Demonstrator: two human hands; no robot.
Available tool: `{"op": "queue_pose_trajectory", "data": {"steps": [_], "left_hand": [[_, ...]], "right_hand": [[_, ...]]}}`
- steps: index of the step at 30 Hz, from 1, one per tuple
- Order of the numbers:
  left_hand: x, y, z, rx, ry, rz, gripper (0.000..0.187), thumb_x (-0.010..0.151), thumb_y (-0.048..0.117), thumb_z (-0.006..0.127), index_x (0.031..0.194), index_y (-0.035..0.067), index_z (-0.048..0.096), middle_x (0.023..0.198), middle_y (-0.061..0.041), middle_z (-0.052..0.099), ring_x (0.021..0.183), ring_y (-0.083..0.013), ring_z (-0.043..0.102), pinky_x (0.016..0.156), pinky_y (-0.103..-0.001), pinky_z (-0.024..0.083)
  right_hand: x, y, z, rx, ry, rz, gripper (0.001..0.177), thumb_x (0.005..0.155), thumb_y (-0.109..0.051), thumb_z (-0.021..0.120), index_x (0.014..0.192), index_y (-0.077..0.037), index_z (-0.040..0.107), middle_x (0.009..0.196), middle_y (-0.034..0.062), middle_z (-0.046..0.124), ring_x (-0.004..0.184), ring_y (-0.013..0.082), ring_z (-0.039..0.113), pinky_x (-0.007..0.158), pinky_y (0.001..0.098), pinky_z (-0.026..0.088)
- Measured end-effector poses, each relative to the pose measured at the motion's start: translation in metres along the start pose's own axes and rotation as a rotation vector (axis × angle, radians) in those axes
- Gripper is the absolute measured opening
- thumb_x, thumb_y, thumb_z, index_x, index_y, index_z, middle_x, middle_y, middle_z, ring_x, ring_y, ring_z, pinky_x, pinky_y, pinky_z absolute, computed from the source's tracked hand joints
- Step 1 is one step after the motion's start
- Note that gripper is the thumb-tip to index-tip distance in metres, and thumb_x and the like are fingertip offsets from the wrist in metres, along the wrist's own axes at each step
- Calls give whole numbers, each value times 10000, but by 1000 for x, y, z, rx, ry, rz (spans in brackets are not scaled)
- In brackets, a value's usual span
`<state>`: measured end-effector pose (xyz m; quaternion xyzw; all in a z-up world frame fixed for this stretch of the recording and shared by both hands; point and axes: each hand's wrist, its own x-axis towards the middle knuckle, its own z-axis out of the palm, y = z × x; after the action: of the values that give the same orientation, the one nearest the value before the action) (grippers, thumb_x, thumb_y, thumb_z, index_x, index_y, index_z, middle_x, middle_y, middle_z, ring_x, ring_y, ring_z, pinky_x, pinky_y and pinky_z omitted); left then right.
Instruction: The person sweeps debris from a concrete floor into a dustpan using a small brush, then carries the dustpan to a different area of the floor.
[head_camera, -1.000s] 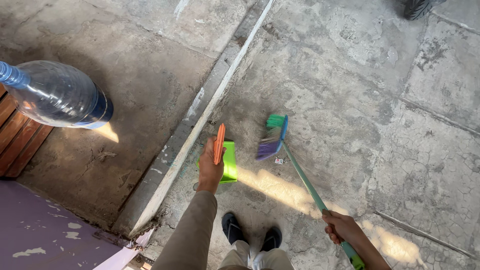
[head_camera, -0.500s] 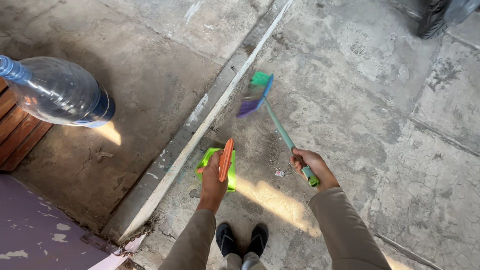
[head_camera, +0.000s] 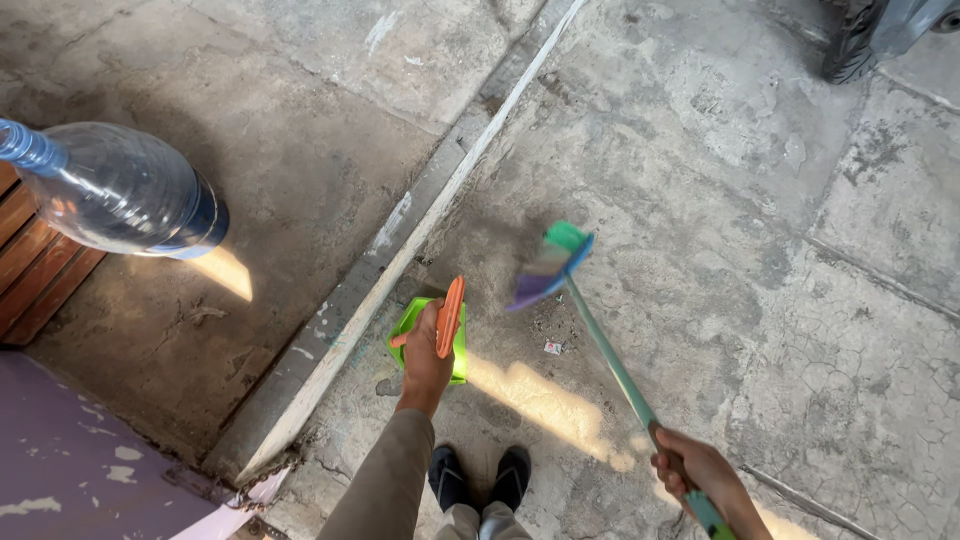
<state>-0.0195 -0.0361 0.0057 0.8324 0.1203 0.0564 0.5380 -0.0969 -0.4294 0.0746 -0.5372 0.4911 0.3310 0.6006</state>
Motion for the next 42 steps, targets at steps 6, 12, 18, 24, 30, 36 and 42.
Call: {"op": "queue_pose_trajectory", "data": {"steps": [6, 12, 18, 24, 30, 36, 42], "left_hand": [[4, 14, 7, -17, 4, 15, 394, 920, -75, 585, 1273, 98, 550, 1143, -151, 678, 1042, -307, 701, 884, -387, 559], [-8, 28, 11, -10, -30, -46, 389, 912, -62, 584, 1254, 123, 563, 1161, -125, 681, 1071, -298, 684, 891, -402, 541], [-12, -5, 18, -20, -7, 10, 399, 933, -49, 558, 1296, 117, 547, 1168, -156, 689, 1056, -287, 707, 911, -383, 555], [-16, -18, 19, -50, -17, 20, 353, 928, 36, 663, 1259, 119, 571, 1104, -155, 712, 1019, -275, 712, 849, -378, 545], [-22, -21, 17, -37, -34, 71, 339, 935, 51, 658, 1257, 118, 576, 1057, -129, 731, 996, -252, 719, 837, -366, 536], [-22, -17, 16, 13, 10, 63, 333, 939, 83, 683, 1250, 102, 565, 1063, -135, 719, 1000, -248, 721, 844, -356, 552], [-20, -14, 15, 26, -6, 65, 338, 938, 67, 680, 1255, 100, 568, 1124, -131, 708, 1032, -249, 704, 870, -366, 550]], "right_hand": [[42, -72, 57, 26, -116, -216, 196, 1032, -168, 537, 1012, 27, 552, 694, 67, 549, 432, 70, 459, 329, 196, 388], [88, -36, 46, -1, -106, -135, 194, 1002, -168, 546, 1018, 25, 547, 656, 65, 546, 416, 93, 452, 327, 188, 381], [94, 68, -51, 90, -132, 36, 185, 1025, -186, 521, 992, -7, 490, 623, 54, 509, 391, 93, 395, 300, 235, 337], [29, 25, -73, 59, -48, 17, 219, 1050, -228, 457, 1049, -34, 558, 602, 21, 465, 387, 74, 372, 299, 234, 318], [30, -34, 2, -75, -133, -209, 229, 1038, -236, 524, 932, -36, 555, 603, 23, 508, 386, 76, 402, 306, 223, 325], [56, -12, 32, -74, -108, -165, 220, 1029, -169, 515, 1001, 26, 612, 658, 33, 541, 414, 73, 427, 336, 196, 370], [93, 78, -56, -231, -198, -88, 414, 1050, -313, 499, 780, -2, 459, 528, 41, 434, 342, 124, 348, 272, 271, 310]]}}
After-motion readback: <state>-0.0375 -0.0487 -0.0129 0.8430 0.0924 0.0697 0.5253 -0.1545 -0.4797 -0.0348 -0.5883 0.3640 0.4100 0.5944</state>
